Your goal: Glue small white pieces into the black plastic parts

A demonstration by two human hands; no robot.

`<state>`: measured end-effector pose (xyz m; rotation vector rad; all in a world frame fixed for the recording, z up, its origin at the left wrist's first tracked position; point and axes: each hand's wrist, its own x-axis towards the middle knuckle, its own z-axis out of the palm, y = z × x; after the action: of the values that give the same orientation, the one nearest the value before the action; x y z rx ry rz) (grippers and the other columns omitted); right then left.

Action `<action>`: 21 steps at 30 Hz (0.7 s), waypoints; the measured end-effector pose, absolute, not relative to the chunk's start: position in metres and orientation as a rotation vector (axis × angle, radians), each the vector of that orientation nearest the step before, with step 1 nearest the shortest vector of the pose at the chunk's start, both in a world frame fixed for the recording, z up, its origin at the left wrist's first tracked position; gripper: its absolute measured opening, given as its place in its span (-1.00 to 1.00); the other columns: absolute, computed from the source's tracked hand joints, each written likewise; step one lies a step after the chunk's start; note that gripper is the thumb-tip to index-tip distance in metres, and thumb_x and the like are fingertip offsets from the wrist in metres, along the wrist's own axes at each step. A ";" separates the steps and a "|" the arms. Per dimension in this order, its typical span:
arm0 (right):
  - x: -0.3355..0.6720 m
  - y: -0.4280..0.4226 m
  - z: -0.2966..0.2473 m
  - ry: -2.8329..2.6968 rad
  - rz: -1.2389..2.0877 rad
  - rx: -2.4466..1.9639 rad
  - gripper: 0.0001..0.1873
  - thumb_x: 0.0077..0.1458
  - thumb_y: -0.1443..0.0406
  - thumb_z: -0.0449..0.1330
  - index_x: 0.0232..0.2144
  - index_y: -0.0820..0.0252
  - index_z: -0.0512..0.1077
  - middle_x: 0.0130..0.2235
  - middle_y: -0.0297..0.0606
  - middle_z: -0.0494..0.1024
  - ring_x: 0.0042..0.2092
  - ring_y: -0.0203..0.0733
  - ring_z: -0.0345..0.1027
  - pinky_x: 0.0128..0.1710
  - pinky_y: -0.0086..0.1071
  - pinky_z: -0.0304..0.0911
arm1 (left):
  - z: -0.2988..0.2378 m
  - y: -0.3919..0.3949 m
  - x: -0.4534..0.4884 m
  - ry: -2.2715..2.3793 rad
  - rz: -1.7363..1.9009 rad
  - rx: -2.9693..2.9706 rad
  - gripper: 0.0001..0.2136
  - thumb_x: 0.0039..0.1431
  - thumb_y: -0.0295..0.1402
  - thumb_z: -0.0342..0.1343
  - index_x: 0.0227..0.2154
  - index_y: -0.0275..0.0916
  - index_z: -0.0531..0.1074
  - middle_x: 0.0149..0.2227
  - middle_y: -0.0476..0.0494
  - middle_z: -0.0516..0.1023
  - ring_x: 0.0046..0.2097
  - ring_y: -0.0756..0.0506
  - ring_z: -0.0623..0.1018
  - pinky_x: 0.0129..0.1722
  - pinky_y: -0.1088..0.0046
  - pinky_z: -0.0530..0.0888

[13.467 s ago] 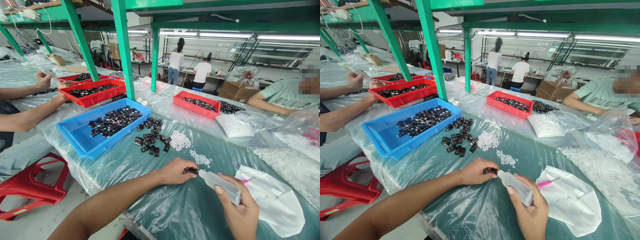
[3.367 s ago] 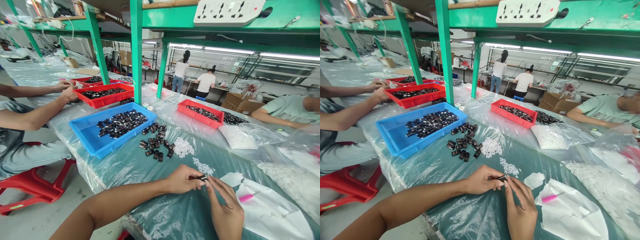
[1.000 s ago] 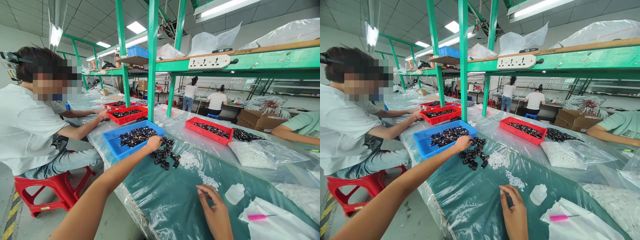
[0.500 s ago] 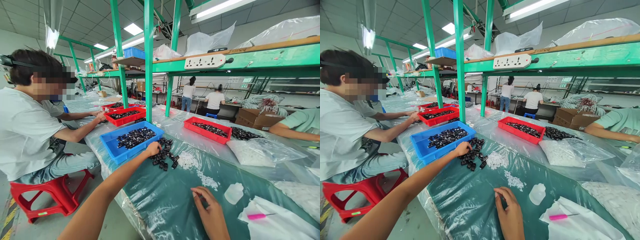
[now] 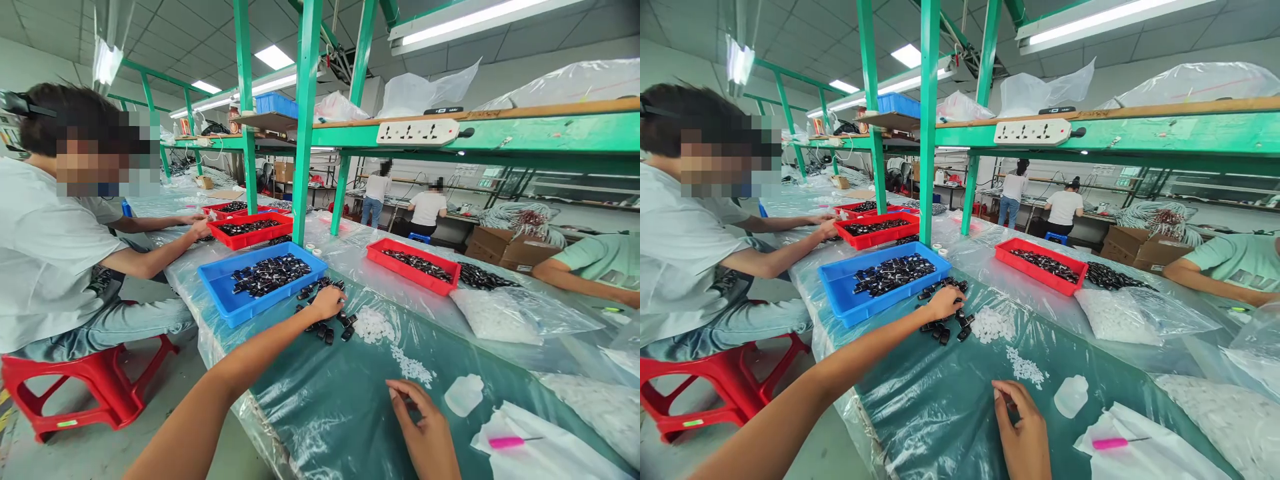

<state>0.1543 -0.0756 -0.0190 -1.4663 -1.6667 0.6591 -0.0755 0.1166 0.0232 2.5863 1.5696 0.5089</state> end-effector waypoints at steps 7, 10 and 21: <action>0.152 -0.074 -0.020 -1.680 0.716 -1.466 -0.60 0.09 0.03 -0.01 -0.15 0.09 0.40 -0.07 -0.23 0.40 -0.21 -0.20 0.33 -0.48 -0.49 0.25 | 0.025 0.103 -0.067 1.406 0.583 2.646 -0.73 0.18 -0.23 -0.04 -0.16 -0.20 0.46 -0.12 -0.12 0.48 -0.06 -0.11 0.42 -0.06 0.46 0.31; 0.150 -0.074 -0.022 -1.698 0.722 -1.460 -0.60 0.09 0.03 -0.01 -0.15 0.09 0.40 -0.07 -0.22 0.40 -0.21 -0.19 0.33 -0.48 -0.48 0.25 | 0.019 0.093 -0.069 1.327 0.550 2.679 -0.72 0.07 -0.16 0.08 -0.21 -0.16 0.49 -0.18 -0.08 0.50 -0.10 -0.10 0.44 -0.10 0.50 0.33; 0.151 -0.076 -0.019 -1.721 0.690 -1.447 -0.63 0.10 0.06 0.00 -0.14 0.08 0.41 -0.08 -0.23 0.43 -0.22 -0.20 0.36 -0.47 -0.49 0.26 | 0.016 0.068 -0.107 1.430 0.477 2.621 -0.79 -0.06 -0.31 0.17 -0.30 -0.16 0.50 -0.09 -0.10 0.40 -0.04 -0.13 0.38 -0.05 0.42 0.29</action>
<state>0.1512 -0.0762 -0.0194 -1.4471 -1.7211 0.6904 -0.1071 0.0679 0.0163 2.6207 1.4300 0.4766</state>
